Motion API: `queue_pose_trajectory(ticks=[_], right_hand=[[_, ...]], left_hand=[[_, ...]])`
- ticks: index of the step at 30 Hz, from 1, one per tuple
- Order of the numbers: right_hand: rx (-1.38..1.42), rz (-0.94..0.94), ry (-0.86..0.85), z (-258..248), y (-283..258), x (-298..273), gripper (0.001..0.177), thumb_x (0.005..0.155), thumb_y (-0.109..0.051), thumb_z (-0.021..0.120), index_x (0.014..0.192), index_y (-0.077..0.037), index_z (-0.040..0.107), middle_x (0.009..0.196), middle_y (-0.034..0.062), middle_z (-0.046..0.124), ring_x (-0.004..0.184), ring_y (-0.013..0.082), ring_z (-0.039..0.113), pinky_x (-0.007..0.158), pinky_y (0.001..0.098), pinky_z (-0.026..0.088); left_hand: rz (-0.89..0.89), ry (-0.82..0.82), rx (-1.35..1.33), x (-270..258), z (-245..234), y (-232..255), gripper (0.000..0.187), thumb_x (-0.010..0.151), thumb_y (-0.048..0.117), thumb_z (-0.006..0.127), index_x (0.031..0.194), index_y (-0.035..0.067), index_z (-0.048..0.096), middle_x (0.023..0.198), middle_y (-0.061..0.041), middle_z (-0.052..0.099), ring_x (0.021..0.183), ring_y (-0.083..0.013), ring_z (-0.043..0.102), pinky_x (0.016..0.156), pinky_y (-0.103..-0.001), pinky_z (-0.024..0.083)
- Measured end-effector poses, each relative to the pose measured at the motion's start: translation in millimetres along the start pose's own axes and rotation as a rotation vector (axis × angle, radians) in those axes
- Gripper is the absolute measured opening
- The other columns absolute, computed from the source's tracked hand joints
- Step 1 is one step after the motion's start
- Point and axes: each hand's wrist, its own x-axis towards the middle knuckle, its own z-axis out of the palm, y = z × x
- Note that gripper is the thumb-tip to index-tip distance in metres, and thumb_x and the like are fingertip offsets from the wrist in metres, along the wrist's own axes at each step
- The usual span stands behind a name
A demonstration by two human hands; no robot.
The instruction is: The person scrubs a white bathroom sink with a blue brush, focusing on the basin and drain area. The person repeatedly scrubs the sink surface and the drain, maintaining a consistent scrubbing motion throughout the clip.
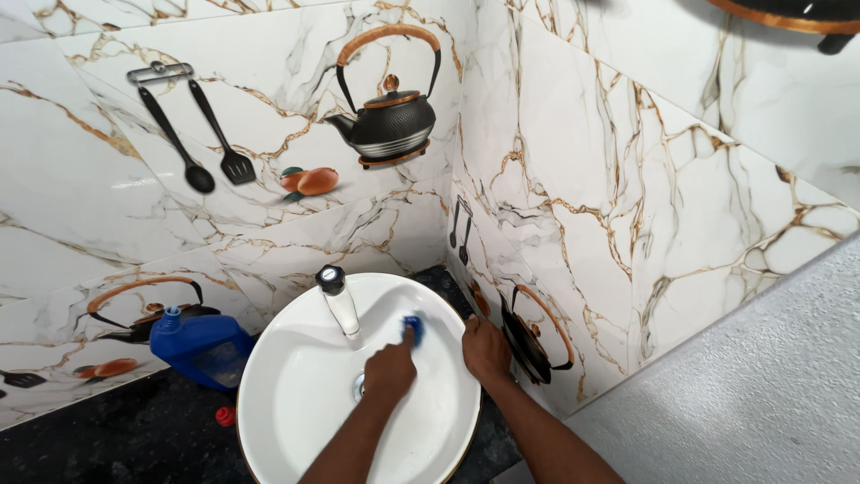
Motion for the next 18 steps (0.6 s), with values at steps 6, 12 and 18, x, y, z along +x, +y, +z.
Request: queue_pose_trajectory(ticks=[6,12,18], right_hand=[[0.020,-0.012,0.002,0,0,2,0.054,0.106,-0.041,0.036,0.098,-0.003,0.073,0.102,0.0228,0.075,0.097,0.0428,0.071,0.090,0.0505,0.054],[0.013,-0.044,0.000,-2,2,1,0.055,0.106,-0.041,0.036,0.101,-0.002,0.074,0.109,0.0251,0.073,0.104,0.0455,0.068,0.095,0.0522,0.053],[0.004,-0.075,0.025,-2,4,1,0.054,0.104,-0.040,0.036,0.104,-0.003,0.074,0.114,0.0257,0.071,0.108,0.0472,0.066,0.097,0.0542,0.051]], left_hand=[[-0.133,-0.013,-0.057,22,2,-1,0.075,0.094,0.010,0.048,0.164,0.020,0.024,0.102,-0.016,0.074,0.091,-0.0323,0.075,0.081,-0.047,0.061],[0.006,-0.049,-0.150,-8,-2,34,0.059,0.104,0.027,0.045,0.160,0.016,0.031,0.104,-0.023,0.071,0.093,-0.0403,0.072,0.084,-0.052,0.058],[-0.012,-0.073,-0.169,-52,-4,49,0.066,0.095,0.017,0.048,0.159,0.023,0.036,0.097,-0.021,0.073,0.089,-0.0390,0.073,0.085,-0.052,0.058]])
